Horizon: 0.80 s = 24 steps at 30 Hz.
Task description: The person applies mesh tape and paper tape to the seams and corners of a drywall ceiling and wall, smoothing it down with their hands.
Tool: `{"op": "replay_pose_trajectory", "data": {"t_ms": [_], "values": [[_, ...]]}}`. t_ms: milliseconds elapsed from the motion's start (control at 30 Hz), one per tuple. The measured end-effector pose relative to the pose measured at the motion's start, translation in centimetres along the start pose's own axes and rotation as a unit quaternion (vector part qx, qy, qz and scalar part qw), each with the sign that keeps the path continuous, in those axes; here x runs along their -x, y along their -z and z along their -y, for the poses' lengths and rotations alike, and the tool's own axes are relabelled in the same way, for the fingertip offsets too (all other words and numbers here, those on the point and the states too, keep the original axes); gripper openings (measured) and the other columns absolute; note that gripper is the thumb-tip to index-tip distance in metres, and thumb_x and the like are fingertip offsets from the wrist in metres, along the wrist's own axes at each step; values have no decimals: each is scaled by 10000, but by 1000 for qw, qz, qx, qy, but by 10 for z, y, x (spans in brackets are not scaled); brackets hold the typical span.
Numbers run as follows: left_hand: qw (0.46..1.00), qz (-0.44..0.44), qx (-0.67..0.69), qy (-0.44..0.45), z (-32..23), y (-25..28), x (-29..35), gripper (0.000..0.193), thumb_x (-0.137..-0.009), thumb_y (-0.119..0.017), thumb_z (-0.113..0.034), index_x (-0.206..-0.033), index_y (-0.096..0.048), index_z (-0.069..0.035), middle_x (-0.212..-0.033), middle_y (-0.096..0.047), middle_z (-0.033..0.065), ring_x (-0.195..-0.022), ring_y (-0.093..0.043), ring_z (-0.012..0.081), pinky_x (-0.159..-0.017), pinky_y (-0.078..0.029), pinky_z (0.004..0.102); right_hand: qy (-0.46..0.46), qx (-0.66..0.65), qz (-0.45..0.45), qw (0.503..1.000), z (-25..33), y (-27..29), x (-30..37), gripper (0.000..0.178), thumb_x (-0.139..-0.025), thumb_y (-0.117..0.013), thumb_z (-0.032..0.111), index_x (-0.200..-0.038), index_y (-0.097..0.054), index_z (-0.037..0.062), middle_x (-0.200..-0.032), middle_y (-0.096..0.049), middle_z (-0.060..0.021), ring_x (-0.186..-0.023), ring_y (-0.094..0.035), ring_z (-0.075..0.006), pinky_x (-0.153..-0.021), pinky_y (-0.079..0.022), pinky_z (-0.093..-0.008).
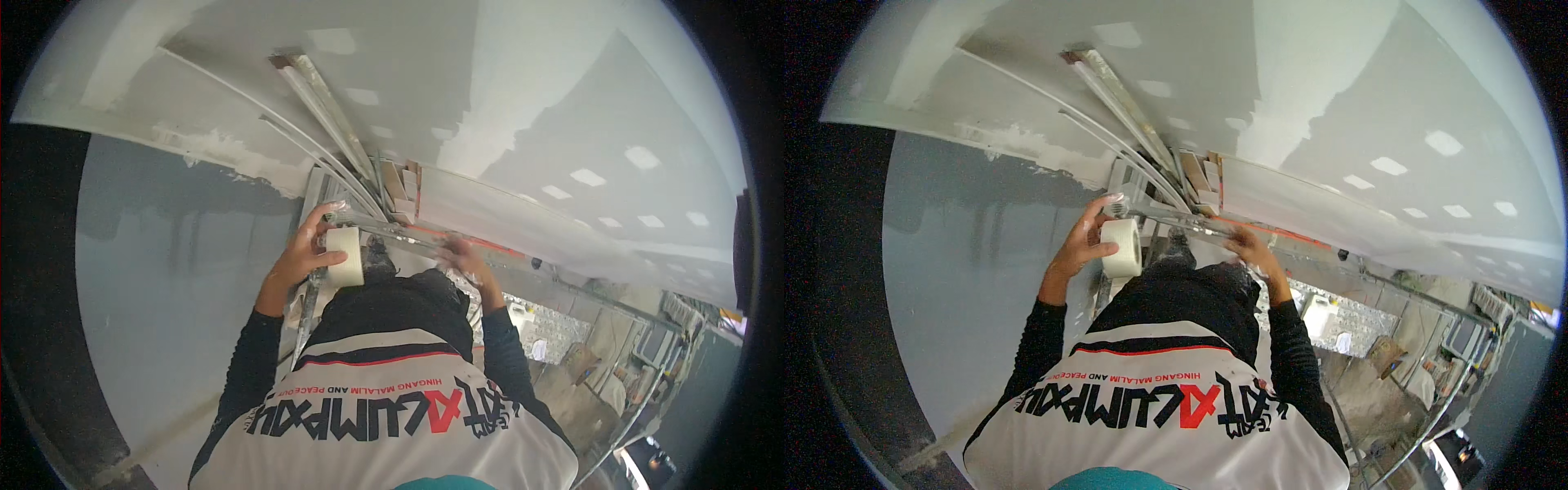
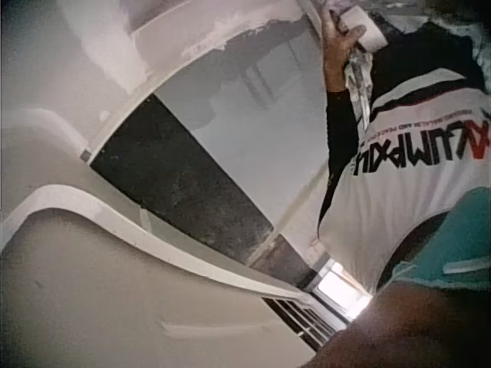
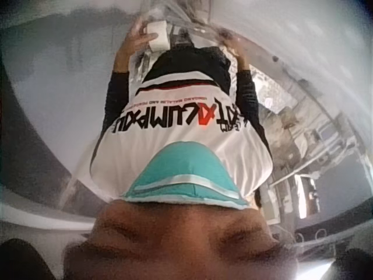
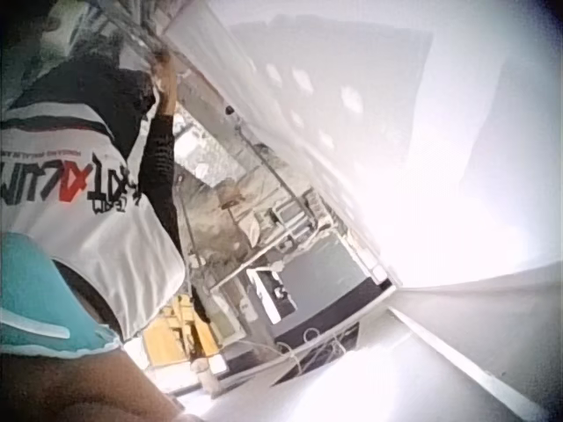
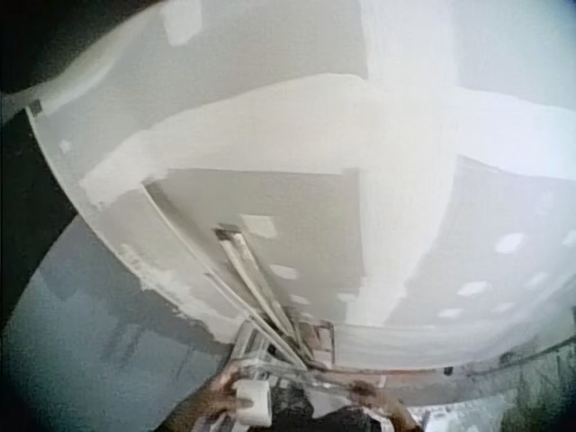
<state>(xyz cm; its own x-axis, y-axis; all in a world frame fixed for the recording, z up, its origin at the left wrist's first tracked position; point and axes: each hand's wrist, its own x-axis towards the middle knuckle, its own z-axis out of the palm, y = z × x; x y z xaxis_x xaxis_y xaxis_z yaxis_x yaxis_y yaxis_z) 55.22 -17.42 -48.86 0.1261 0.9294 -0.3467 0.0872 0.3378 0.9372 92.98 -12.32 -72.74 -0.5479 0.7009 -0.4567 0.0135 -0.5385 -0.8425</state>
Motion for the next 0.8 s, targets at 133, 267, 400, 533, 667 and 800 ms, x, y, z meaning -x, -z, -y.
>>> {"op": "replay_pose_trajectory", "data": {"t_ms": [133, 267, 400, 533, 667, 800], "values": [[1000, 12, -1, -12, 8, -39, -31, 919, -820, -873, -97, -1575, -351, -142, -1254, -556, 114, -1131, -584, 218, -855, -586, 333, 54, -95, 212, 971, 143, -90, 23, 960, -946, -786, 334, -1629, -195, 9, -1472, -510, -218, -1351, -536, -305, -1048, -513, -421], [993, -1, -108, -57, 3, -63, -46, 819, -863, -842, -141, -1539, -379, -117, -1405, -485, 105, -1227, -549, 247, -906, -610, 394, 78, 5, 179, 981, 162, -117, 15, 1045, -910, -823, 354, -1639, -160, 7, -1489, -481, -208, -1393, -464, -295, -1178, -348, -407], [996, -37, -12, -75, 21, -29, -49, 572, -983, -707, -104, -1488, -441, -69, -1372, -533, 98, -1258, -567, 234, -971, -577, 367, 68, -17, 164, 984, 149, -111, 7, 994, -874, -846, 323, -1605, -239, 29, -1457, -507, -201, -1370, -481, -295, -1139, -385, -398], [982, -151, 4, -115, -17, 16, -28, 410, -990, -696, -80, -1369, -548, -35, -1268, -601, 85, -1156, -612, 183, -971, -551, 329, 57, 227, 173, 957, 138, -116, -18, 940, -811, -873, 305, -1548, -349, 47, -1479, -492, -210, -1375, -503, -340, -1141, -397, -445], [945, -202, -65, -248, -53, 55, -2, 171, -959, -713, -24, -1111, -635, -42, -1036, -668, 46, -983, -613, 110, -861, -505, 276, 150, 447, 187, 862, 118, -173, -65, 961, -772, -898, 314, -1532, -363, 71, -1483, -468, -235, -1346, -527, -417, -1128, -418, -478], [923, -217, -113, -297, -109, 59, 26, 182, -877, -788, 11, -870, -612, -37, -857, -615, 11, -807, -541, 85, -742, -463, 263, 204, 543, 255, 773, 117, -244, -118, 968, -697, -914, 323, -1493, -424, 71, -1480, -468, -255, -1328, -527, -455, -1113, -422, -523]]}}
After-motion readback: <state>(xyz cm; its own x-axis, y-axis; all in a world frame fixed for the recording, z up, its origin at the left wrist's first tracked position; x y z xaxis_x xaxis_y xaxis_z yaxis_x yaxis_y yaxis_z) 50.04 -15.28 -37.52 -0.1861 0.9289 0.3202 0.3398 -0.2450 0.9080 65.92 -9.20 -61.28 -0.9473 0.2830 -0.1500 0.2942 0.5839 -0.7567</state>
